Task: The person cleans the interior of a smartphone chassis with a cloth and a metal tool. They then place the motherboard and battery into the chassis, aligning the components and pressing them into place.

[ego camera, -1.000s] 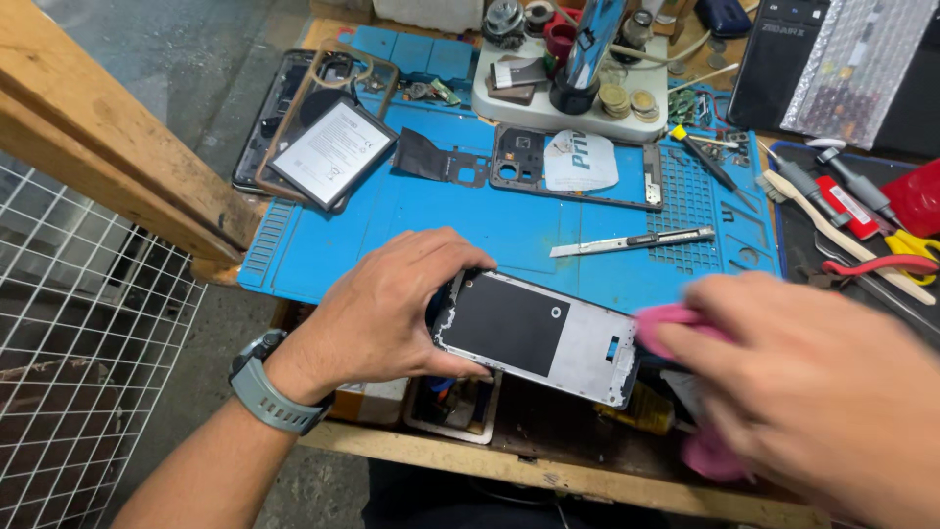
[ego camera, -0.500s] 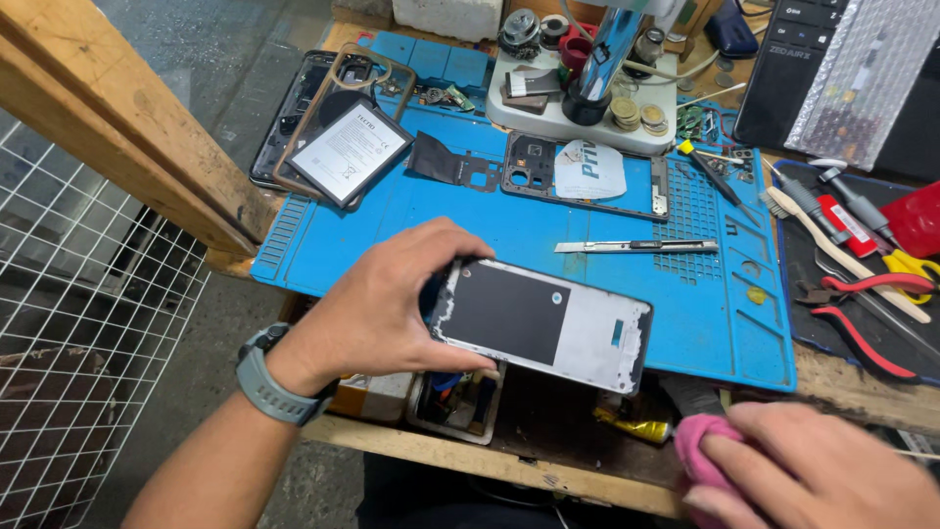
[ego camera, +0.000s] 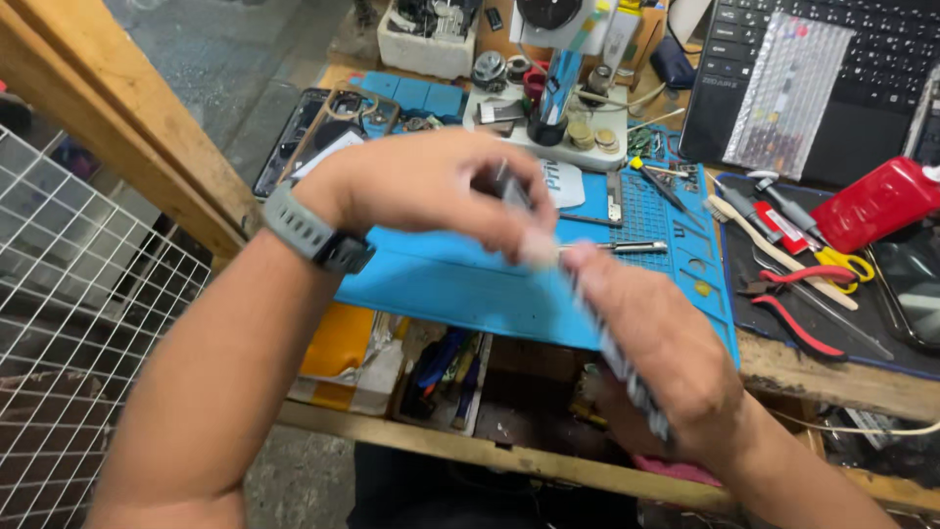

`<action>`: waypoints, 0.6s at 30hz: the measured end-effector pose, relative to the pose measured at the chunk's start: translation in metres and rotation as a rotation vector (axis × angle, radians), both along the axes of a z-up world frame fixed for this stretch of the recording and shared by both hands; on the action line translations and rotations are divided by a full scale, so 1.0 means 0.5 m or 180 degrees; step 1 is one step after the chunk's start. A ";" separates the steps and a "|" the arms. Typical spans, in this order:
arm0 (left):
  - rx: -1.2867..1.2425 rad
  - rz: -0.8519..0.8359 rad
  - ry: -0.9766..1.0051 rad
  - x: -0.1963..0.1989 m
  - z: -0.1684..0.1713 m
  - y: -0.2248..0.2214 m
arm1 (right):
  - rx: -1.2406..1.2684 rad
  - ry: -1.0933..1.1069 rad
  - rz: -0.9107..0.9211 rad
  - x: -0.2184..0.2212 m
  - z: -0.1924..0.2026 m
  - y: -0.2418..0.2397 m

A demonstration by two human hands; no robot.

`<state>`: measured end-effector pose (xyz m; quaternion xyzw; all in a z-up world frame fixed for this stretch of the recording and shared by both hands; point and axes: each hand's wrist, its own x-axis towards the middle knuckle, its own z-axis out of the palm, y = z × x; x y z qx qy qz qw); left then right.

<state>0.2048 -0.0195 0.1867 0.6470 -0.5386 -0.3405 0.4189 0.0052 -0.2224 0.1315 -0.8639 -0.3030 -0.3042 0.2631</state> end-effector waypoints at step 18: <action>-0.1700 0.1395 0.1884 -0.075 -0.203 -0.124 | 0.1409 0.0782 -0.0597 0.052 -0.062 0.063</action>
